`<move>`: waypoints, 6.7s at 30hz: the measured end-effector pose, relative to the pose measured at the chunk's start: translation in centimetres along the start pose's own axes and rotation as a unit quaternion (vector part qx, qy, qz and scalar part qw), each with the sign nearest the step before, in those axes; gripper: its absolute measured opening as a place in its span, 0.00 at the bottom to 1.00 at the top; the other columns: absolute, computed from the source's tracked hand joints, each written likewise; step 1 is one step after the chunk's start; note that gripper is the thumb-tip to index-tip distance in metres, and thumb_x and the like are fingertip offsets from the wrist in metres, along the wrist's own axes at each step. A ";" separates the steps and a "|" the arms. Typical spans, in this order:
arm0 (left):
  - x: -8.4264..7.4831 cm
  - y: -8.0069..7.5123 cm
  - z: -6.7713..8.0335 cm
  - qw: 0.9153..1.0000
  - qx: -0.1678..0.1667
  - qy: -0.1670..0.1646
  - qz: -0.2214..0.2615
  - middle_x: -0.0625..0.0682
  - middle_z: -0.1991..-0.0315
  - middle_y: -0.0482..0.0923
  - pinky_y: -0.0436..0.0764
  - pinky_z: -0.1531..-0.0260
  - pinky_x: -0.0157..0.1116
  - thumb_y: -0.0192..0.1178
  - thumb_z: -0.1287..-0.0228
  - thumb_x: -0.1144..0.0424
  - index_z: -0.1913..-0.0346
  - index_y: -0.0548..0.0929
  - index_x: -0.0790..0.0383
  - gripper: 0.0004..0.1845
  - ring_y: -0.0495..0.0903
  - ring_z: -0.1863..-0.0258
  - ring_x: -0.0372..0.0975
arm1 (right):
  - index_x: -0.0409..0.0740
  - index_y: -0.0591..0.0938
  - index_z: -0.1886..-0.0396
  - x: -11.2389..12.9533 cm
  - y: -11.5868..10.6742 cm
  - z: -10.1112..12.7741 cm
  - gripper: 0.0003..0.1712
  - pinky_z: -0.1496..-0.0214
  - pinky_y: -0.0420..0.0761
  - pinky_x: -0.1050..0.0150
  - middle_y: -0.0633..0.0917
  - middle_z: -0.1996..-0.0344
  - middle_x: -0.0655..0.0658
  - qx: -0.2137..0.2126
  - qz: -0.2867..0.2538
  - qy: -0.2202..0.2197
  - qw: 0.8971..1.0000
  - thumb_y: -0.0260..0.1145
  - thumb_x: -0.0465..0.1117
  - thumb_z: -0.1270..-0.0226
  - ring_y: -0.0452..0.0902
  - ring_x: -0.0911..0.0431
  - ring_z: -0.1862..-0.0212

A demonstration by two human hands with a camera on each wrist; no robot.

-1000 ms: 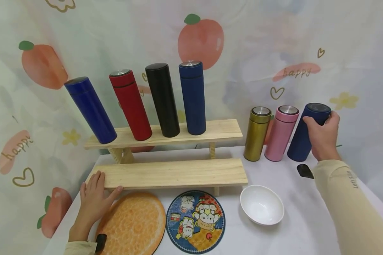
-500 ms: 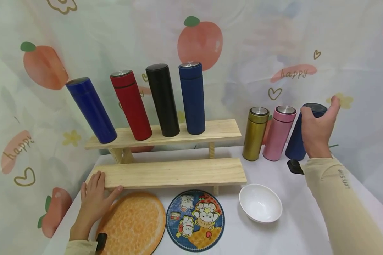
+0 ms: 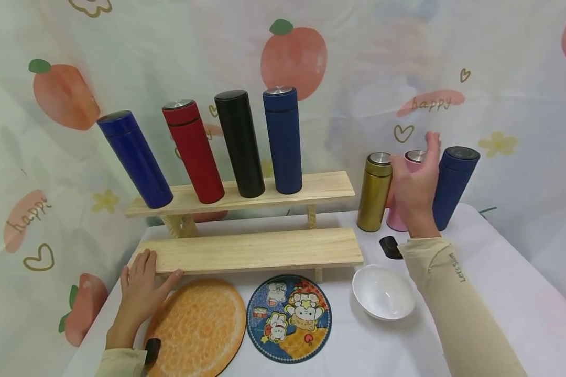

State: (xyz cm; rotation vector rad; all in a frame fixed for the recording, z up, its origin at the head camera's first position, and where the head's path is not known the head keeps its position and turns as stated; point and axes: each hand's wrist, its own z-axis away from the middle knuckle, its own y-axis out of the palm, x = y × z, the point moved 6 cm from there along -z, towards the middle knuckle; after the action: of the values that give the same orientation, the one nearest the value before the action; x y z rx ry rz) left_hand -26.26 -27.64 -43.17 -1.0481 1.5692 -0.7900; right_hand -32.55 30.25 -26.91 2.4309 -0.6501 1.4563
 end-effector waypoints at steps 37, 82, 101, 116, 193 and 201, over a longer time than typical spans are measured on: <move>0.0 -0.1 -0.5 1.000 0.002 -0.007 0.016 0.73 0.16 0.45 0.30 0.24 0.65 0.60 0.26 0.33 0.17 0.49 0.77 0.58 0.40 0.17 0.64 | 0.41 0.55 0.14 -0.2 19.6 2.4 0.50 0.22 0.66 0.43 0.64 0.20 0.37 0.236 -0.105 0.083 0.962 0.72 0.41 0.28 0.64 0.41 0.22; -0.1 -0.2 -0.3 1.000 0.003 -0.007 0.014 0.74 0.16 0.44 0.29 0.24 0.65 0.59 0.26 0.32 0.17 0.49 0.77 0.58 0.40 0.17 0.64 | 0.43 0.51 0.12 -0.2 18.8 2.3 0.56 0.21 0.62 0.41 0.60 0.17 0.37 0.251 -0.041 0.099 0.962 0.76 0.48 0.28 0.59 0.41 0.19; -0.1 0.0 -0.1 1.000 0.008 -0.005 0.012 0.75 0.17 0.44 0.31 0.25 0.67 0.58 0.25 0.31 0.18 0.49 0.79 0.59 0.40 0.17 0.66 | 0.40 0.52 0.13 0.2 13.3 3.2 0.55 0.22 0.61 0.36 0.60 0.17 0.35 0.236 -0.019 0.081 0.968 0.75 0.45 0.28 0.57 0.37 0.19; -0.1 0.1 -0.1 1.000 0.009 -0.003 0.011 0.75 0.18 0.45 0.31 0.26 0.68 0.58 0.25 0.31 0.18 0.49 0.79 0.59 0.40 0.18 0.67 | 0.43 0.49 0.12 0.5 7.9 3.1 0.58 0.22 0.58 0.33 0.59 0.16 0.35 0.220 0.027 0.065 0.973 0.76 0.44 0.28 0.54 0.38 0.17; -0.1 0.0 -0.1 1.000 -0.018 0.011 0.010 0.77 0.19 0.48 0.34 0.26 0.69 0.59 0.25 0.33 0.19 0.52 0.79 0.57 0.43 0.19 0.68 | 0.37 0.30 0.14 -13.3 -0.3 5.4 0.66 0.23 0.52 0.29 0.42 0.16 0.23 0.260 0.075 0.197 0.942 0.72 0.28 0.28 0.39 0.26 0.17; 0.2 0.0 -0.3 1.000 -0.013 0.006 0.009 0.77 0.19 0.47 0.33 0.26 0.69 0.59 0.26 0.32 0.19 0.52 0.80 0.58 0.42 0.19 0.68 | 0.40 0.26 0.14 -13.6 -0.2 5.2 0.67 0.25 0.54 0.28 0.38 0.16 0.23 0.266 0.081 0.218 0.935 0.71 0.31 0.25 0.37 0.25 0.17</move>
State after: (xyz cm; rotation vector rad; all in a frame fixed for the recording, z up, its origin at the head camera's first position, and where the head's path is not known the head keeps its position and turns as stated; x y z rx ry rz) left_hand -26.53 -27.80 -43.20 -1.0488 1.6017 -0.7663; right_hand -33.96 31.75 -41.31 2.2959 -0.3937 2.4072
